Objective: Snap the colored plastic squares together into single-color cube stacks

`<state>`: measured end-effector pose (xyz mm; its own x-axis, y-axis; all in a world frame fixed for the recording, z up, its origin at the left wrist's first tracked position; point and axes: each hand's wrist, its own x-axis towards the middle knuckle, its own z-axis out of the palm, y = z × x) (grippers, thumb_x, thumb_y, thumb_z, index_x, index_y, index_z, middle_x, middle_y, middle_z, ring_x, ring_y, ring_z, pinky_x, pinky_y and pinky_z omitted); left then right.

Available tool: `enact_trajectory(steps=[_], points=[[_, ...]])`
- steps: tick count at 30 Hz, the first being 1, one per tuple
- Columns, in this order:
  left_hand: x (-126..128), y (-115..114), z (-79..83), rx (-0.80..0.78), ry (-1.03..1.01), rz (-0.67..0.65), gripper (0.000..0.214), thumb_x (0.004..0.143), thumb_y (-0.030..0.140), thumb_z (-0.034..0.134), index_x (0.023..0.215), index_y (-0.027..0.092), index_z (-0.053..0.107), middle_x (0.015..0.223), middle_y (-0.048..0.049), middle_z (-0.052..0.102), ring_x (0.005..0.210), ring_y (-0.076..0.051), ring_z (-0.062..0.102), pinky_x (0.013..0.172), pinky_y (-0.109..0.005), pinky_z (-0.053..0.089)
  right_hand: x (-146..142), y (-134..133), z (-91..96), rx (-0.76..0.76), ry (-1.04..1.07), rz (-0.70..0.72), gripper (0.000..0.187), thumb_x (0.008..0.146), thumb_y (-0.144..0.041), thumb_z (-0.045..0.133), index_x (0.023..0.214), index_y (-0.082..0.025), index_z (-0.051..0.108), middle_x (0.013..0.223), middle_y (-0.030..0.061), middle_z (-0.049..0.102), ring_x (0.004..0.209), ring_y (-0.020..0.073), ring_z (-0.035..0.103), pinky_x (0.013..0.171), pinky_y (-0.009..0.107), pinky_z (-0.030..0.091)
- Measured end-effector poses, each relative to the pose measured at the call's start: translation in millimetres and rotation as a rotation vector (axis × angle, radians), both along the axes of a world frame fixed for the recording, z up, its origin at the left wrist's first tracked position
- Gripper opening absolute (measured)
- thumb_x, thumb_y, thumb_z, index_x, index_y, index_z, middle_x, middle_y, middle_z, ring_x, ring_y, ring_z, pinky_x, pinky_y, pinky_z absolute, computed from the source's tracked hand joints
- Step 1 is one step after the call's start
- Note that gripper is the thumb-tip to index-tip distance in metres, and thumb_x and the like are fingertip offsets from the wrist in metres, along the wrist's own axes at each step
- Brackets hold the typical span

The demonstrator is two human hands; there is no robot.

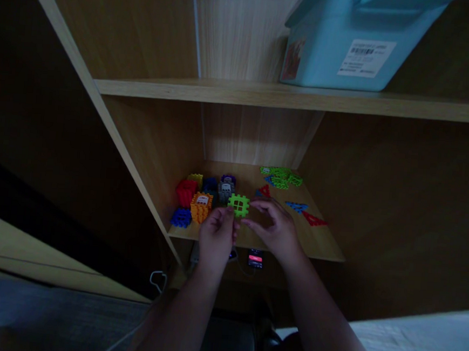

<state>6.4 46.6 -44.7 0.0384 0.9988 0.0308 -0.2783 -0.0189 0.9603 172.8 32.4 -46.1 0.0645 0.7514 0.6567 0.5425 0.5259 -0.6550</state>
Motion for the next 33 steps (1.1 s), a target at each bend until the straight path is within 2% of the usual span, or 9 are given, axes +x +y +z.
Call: enact_trajectory(steps=[6,13,18,21,23,26,29,31,33], points=[[-1.6,-2.8,3.1,0.09,0.122,0.03,0.049,0.091,0.067,0.072,0.083,0.02,0.063,0.065,0.0032,0.062,0.051,-0.01,0.052,0.047,-0.02,0.04,1.9,-0.6,2.8,-0.036,-0.017,0.005,0.051,0.093,-0.042,0.083,0.141,-0.032,0.068,0.12,0.0068,0.079,0.106,0.0254,0.077,0.099,0.045,0.064],[-6.6,-0.2,-4.6,0.2,0.301,0.081,0.035,0.099,0.05,0.063,0.079,0.021,0.062,0.066,0.0025,0.063,0.054,-0.011,0.052,0.052,-0.02,0.039,8.4,1.0,1.1,-0.093,-0.067,0.06,0.046,0.092,-0.042,0.082,0.134,-0.03,0.069,0.106,0.0037,0.078,0.091,0.0218,0.073,0.085,0.039,0.063],[-6.5,-0.6,-1.6,0.218,0.332,0.071,0.038,0.099,0.052,0.063,0.077,0.021,0.062,0.066,0.0017,0.065,0.056,-0.012,0.055,0.055,-0.022,0.04,9.8,1.2,-0.5,-0.101,-0.065,0.068,0.043,0.092,-0.043,0.08,0.131,-0.029,0.068,0.103,0.0026,0.076,0.086,0.0201,0.07,0.082,0.036,0.062],[-6.8,-4.0,4.2,0.277,0.45,0.065,0.046,0.101,0.057,0.062,0.072,0.021,0.064,0.062,0.0016,0.062,0.056,-0.013,0.054,0.056,-0.024,0.037,13.3,3.0,-2.7,-0.108,-0.043,0.038,0.038,0.092,-0.042,0.078,0.126,-0.028,0.068,0.097,0.0019,0.074,0.083,0.0194,0.069,0.078,0.034,0.06],[-5.7,-7.8,6.3,0.346,0.586,-0.004,0.055,0.102,0.061,0.06,0.065,0.021,0.062,0.057,0.0012,0.059,0.054,-0.013,0.054,0.056,-0.026,0.034,17.2,5.8,-5.3,-0.125,-0.015,-0.012,0.036,0.092,-0.043,0.078,0.123,-0.027,0.069,0.095,0.0019,0.073,0.082,0.0192,0.069,0.075,0.033,0.058],[-0.6,-14.8,4.0,0.511,0.857,-0.252,0.064,0.103,0.067,0.058,0.059,0.02,0.064,0.053,-0.0013,0.061,0.052,-0.015,0.056,0.056,-0.029,0.032,19.7,11.7,-9.8,-0.161,-0.004,-0.083,0.035,0.093,-0.047,0.078,0.118,-0.025,0.069,0.094,0.0017,0.072,0.081,0.0193,0.069,0.075,0.033,0.056],[5.6,-20.0,-2.5,0.735,1.135,-0.473,0.057,0.101,0.066,0.063,0.071,0.02,0.076,0.067,-0.0076,0.074,0.064,-0.022,0.069,0.06,-0.031,0.039,13.4,18.2,-13.0,-0.201,-0.084,-0.068,0.034,0.094,-0.048,0.078,0.117,-0.025,0.069,0.095,0.0017,0.072,0.085,0.0203,0.069,0.078,0.034,0.056],[7.5,-21.0,-5.9,0.831,1.239,-0.53,0.048,0.101,0.06,0.066,0.083,0.019,0.082,0.082,-0.0112,0.081,0.077,-0.027,0.076,0.066,-0.034,0.045,6.2,22.7,-14.7,-0.215,-0.161,-0.025,0.032,0.094,-0.044,0.08,0.118,-0.025,0.07,0.099,0.0023,0.071,0.09,0.0212,0.07,0.082,0.035,0.056],[6.6,-20.1,-7.1,0.863,1.271,-0.545,0.041,0.101,0.057,0.068,0.09,0.02,0.084,0.091,-0.0122,0.083,0.085,-0.029,0.078,0.072,-0.036,0.05,-0.4,27.2,-16.5,-0.219,-0.231,0.0,0.032,0.092,-0.039,0.082,0.119,-0.025,0.071,0.103,0.0033,0.071,0.096,0.0222,0.07,0.087,0.037,0.056]])
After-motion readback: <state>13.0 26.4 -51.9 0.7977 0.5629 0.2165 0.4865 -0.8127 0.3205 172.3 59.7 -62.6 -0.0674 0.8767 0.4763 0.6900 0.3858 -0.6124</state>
